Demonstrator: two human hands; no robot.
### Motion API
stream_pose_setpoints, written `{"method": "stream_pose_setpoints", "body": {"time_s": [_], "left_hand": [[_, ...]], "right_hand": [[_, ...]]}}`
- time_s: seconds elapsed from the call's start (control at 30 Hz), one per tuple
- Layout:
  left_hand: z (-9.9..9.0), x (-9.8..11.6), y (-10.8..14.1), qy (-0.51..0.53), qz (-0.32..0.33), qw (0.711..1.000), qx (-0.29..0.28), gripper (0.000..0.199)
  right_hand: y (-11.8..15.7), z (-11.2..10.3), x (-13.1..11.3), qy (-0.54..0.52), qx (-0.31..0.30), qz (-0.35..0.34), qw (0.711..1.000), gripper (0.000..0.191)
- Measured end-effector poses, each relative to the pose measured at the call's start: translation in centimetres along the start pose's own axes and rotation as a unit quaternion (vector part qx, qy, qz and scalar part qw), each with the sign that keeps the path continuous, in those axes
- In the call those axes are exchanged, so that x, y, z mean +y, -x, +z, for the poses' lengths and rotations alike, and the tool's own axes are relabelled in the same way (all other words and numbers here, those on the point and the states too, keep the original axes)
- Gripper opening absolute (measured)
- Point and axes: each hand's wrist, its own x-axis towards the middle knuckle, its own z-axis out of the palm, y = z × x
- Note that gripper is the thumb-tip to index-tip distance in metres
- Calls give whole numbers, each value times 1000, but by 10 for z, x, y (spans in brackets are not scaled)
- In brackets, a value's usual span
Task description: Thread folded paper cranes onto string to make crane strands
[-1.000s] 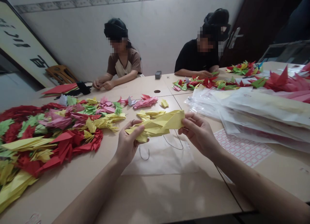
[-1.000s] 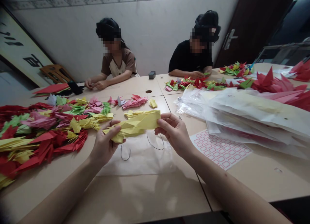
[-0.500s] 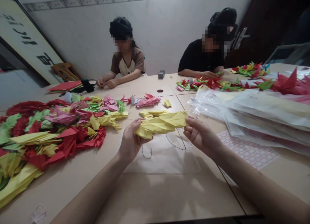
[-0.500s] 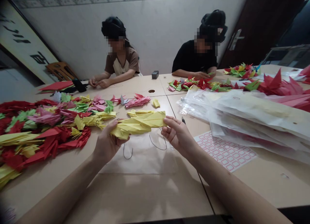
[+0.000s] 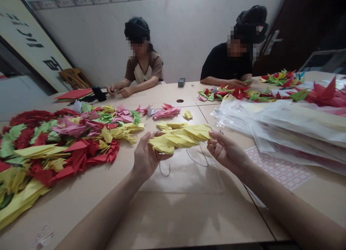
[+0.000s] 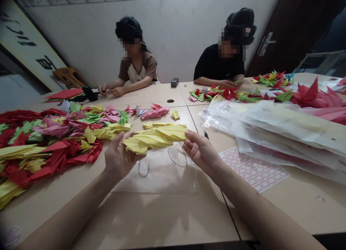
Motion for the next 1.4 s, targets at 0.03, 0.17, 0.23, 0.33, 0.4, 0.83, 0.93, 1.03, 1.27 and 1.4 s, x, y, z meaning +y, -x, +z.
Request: {"method": "stream_pose_setpoints", "body": {"time_s": [0.03,0.17,0.23,0.33,0.4,0.83,0.93,1.03,1.27,1.4], "left_hand": [[-1,0,-1,-3,-2,1000,-11,30],[-8,2,-6,-34,-34,997,-61,54],[-13,1,-10,-83,-90,987,-108,66],[-18,-3,-13,-175,-149,959,-167,72],[-18,-9,-12,-250,-149,941,-171,65],[-5,-16,-2,-284,-70,951,-101,24],[0,-14,1,-250,-99,960,-78,26],[3,-12,2,-256,-95,958,-85,25],[-1,-9,3,-261,-113,951,-118,27],[-1,-7,5,-276,-104,945,-144,20]], "right_hand": [[0,0,0,-3,2,2,1000,32],[-1,-2,1,19,-4,-5,1000,29],[-2,-4,2,57,-24,-13,998,28],[-1,-6,6,117,-44,-29,992,28],[0,-6,8,144,-48,-34,988,29],[3,-6,12,212,-134,-73,965,17],[3,-7,13,236,-161,-96,954,17],[5,-9,13,260,-185,-117,940,14],[7,-9,15,256,-200,-127,937,15],[8,-8,16,249,-203,-156,934,9]]}}
